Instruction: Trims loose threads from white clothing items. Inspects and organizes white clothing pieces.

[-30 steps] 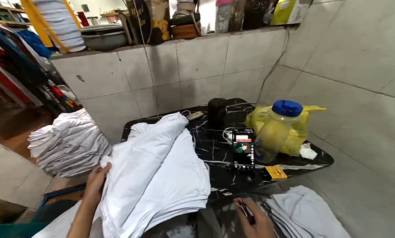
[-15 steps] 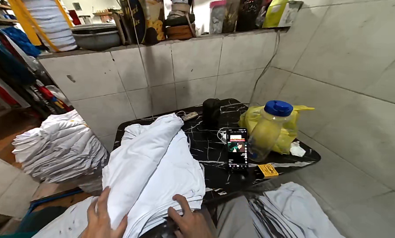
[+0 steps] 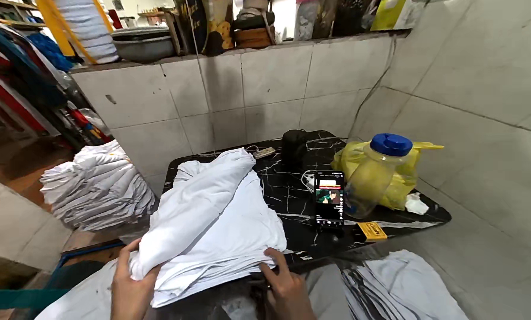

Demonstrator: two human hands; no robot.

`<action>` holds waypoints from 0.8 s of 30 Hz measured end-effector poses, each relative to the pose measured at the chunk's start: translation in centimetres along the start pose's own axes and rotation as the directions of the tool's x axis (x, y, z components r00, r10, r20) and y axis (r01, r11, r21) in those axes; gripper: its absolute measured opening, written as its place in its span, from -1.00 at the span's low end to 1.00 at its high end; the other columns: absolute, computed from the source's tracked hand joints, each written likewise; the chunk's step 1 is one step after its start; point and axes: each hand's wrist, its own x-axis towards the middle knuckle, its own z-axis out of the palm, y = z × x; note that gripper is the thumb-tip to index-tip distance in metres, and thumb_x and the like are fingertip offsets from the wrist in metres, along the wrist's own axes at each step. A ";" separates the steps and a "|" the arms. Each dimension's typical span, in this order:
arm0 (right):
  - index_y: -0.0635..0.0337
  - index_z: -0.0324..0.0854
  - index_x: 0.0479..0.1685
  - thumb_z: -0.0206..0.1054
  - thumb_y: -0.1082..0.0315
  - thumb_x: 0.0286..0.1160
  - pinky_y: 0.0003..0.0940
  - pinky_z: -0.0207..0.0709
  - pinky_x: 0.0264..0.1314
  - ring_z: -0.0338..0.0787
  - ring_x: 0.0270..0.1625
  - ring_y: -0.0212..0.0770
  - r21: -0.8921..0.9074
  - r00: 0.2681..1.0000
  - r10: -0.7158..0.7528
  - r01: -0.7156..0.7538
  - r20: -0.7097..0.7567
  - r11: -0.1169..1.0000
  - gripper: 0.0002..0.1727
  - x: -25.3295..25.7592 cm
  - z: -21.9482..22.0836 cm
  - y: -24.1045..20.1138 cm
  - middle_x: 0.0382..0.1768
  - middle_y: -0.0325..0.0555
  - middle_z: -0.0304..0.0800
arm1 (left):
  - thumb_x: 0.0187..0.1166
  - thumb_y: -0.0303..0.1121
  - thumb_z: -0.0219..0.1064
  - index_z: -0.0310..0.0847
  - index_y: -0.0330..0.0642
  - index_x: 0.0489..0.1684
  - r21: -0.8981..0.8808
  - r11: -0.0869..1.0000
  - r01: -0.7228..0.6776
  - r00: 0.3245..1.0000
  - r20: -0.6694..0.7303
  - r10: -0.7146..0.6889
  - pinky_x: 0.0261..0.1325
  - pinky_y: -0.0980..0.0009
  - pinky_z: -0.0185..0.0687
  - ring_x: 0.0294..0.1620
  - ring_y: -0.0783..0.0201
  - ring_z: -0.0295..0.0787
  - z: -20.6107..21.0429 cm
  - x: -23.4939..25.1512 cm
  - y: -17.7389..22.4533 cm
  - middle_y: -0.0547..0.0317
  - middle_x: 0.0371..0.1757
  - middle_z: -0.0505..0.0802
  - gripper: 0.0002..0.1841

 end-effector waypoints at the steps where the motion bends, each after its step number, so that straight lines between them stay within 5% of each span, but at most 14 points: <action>1: 0.07 0.90 -0.22 0.55 0.57 -0.14 -0.12 0.67 -0.66 0.78 -0.64 -0.08 -0.019 1.000 0.003 -0.003 -0.023 1.000 -0.64 0.2 -0.4 0.8 0.35 0.16 0.75 | 0.08 -0.57 0.57 0.37 -0.48 0.51 -0.039 0.999 -0.007 1.000 -0.008 0.007 0.36 0.30 0.68 0.30 0.24 0.72 0.5 -0.1 -0.2 -0.21 0.33 0.71 -0.19; 6: 0.11 0.89 -0.27 0.47 0.53 -0.12 -0.08 0.60 -0.73 0.75 -0.63 -0.02 -0.107 0.983 0.072 -0.091 -0.169 0.990 -0.68 2.1 -1.3 5.1 0.10 0.23 0.76 | 0.09 -0.52 0.57 0.27 -0.44 0.55 -0.228 0.971 0.072 0.997 0.034 -0.066 0.31 0.46 0.70 0.26 0.37 0.73 4.2 -1.6 -0.8 -0.08 0.32 0.70 -0.14; 10: 0.25 0.80 -0.24 0.51 0.34 0.19 -0.22 0.61 -0.68 0.75 -0.56 -0.09 -0.079 0.952 0.076 -0.104 -0.298 0.991 -0.79 2.9 -1.1 4.5 -0.13 0.19 0.75 | 0.21 -0.59 0.47 0.11 -0.28 0.72 -0.332 0.902 0.277 0.960 0.126 -0.248 0.33 0.34 0.71 0.35 0.28 0.70 5.2 -0.1 -1.2 -0.10 0.47 0.62 -0.09; 12: 0.20 0.76 -0.37 0.43 0.16 0.44 -0.28 0.58 -0.69 0.73 -0.58 -0.16 -0.067 0.964 0.009 -0.027 -0.265 0.997 -0.74 2.3 -0.1 3.3 -0.29 0.06 0.76 | 0.34 -0.62 0.39 0.03 -0.16 0.78 -0.410 0.824 0.391 0.920 0.179 -0.348 0.10 0.33 0.83 0.21 0.28 0.79 5.1 0.8 -0.5 -0.06 0.42 0.67 -0.11; 13: 0.15 0.77 -0.41 0.42 0.12 0.46 -0.29 0.58 -0.71 0.72 -0.61 -0.19 -0.065 0.976 -0.026 0.012 -0.214 0.998 -0.72 1.9 0.6 3.0 -0.32 0.00 0.78 | 0.39 -0.61 0.36 0.03 -0.12 0.77 -0.440 0.789 0.428 0.904 0.190 -0.384 -0.20 0.33 0.87 0.00 0.25 0.87 5.0 1.1 0.2 -0.05 0.29 0.74 -0.15; 16: 0.12 0.87 -0.06 0.62 0.16 0.12 -0.18 0.66 -0.68 0.77 -0.61 -0.13 -0.062 0.998 -0.039 0.036 -0.050 0.997 -0.62 1.1 1.9 2.4 0.02 0.09 0.81 | 0.49 -0.62 0.32 0.05 -0.11 0.73 -0.452 0.763 0.462 0.887 0.225 -0.403 -0.58 0.32 0.79 -0.29 0.17 0.90 4.5 1.9 2.0 -0.09 0.10 0.79 -0.23; 19: 0.11 0.85 0.05 0.72 0.27 -0.15 -0.12 0.67 -0.67 0.77 -0.62 -0.07 -0.109 1.000 0.001 -0.004 -0.029 0.994 -0.45 2.4 2.2 1.4 0.16 0.19 0.76 | 0.39 -0.60 0.40 0.19 -0.16 0.64 -0.326 0.880 0.346 0.933 0.223 -0.284 0.05 0.24 0.83 0.11 0.22 0.83 3.5 3.5 2.4 -0.04 0.25 0.76 -0.26; 20: 0.13 0.87 0.01 0.73 0.36 -0.24 -0.07 0.66 -0.67 0.77 -0.64 -0.03 -0.134 1.000 0.015 -0.016 -0.006 0.991 -0.44 3.0 2.1 1.0 0.16 0.23 0.75 | 0.37 -0.60 0.43 0.24 -0.16 0.61 -0.291 0.906 0.306 0.944 0.215 -0.250 0.12 0.19 0.81 0.15 0.19 0.82 3.3 4.1 2.7 -0.04 0.25 0.76 -0.27; 22: 0.17 0.86 -0.11 0.72 0.51 -0.22 0.02 0.70 -0.62 0.80 -0.61 0.06 -0.224 0.994 0.060 -0.037 0.096 0.974 -0.54 4.2 1.7 0.4 0.14 0.26 0.77 | 0.36 -0.61 0.47 0.31 -0.14 0.57 -0.236 0.933 0.271 0.951 0.213 -0.222 0.01 0.15 0.82 0.03 0.15 0.84 2.9 5.1 3.6 -0.05 0.17 0.80 -0.30; 24: 0.25 0.83 -0.03 0.66 0.57 -0.07 0.11 0.73 -0.52 0.85 -0.51 0.17 -0.287 0.970 0.095 -0.028 0.222 0.957 -0.56 4.9 1.2 0.5 0.21 0.29 0.78 | 0.35 -0.61 0.51 0.38 -0.11 0.50 -0.181 0.950 0.254 0.954 0.206 -0.216 -0.36 0.20 0.84 -0.29 0.15 0.87 2.5 6.0 4.2 -0.06 0.01 0.84 -0.34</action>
